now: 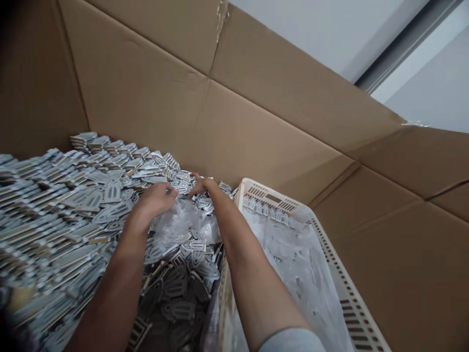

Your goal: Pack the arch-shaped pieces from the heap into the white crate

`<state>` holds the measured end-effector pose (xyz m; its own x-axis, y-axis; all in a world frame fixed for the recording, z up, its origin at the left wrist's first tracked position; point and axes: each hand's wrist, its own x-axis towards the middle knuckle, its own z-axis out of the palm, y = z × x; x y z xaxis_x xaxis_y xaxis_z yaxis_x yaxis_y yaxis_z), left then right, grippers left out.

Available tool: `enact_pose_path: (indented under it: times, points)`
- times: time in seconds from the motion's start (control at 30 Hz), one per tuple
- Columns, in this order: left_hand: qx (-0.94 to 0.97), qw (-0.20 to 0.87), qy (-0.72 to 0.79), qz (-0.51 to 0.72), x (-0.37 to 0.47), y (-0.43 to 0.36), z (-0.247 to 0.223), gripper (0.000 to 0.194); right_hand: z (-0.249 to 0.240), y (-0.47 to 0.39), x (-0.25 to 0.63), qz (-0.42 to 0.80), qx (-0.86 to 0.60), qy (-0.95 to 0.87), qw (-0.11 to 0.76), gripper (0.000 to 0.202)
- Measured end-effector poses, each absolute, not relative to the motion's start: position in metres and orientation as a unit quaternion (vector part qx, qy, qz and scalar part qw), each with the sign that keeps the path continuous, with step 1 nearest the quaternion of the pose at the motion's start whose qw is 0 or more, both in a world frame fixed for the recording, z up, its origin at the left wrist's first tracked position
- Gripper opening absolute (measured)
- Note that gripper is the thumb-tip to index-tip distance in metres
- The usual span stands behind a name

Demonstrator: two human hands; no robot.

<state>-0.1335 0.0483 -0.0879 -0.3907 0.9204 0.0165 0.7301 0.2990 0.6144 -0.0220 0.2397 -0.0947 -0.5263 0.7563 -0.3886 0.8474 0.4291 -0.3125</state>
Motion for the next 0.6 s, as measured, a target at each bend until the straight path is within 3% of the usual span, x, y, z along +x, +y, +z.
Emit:
enact_pose_path:
  times: [0.17,0.37,0.6]
  points:
    - [0.522,0.190,0.783,0.282,-0.133,0.055,-0.095,0.033,-0.113,0.235,-0.032,-0.143,0.520,0.836,0.099,0.130]
    - [0.530,0.211,0.752,0.331,-0.126,0.059,-0.094,0.028,-0.130,0.206,-0.034,-0.078,0.587,0.805,0.032,0.094]
    - [0.506,0.246,0.710,0.424,-0.124,0.056,-0.087,0.015,-0.111,0.211,-0.009,-0.107,0.581,0.807,-0.013,0.056]
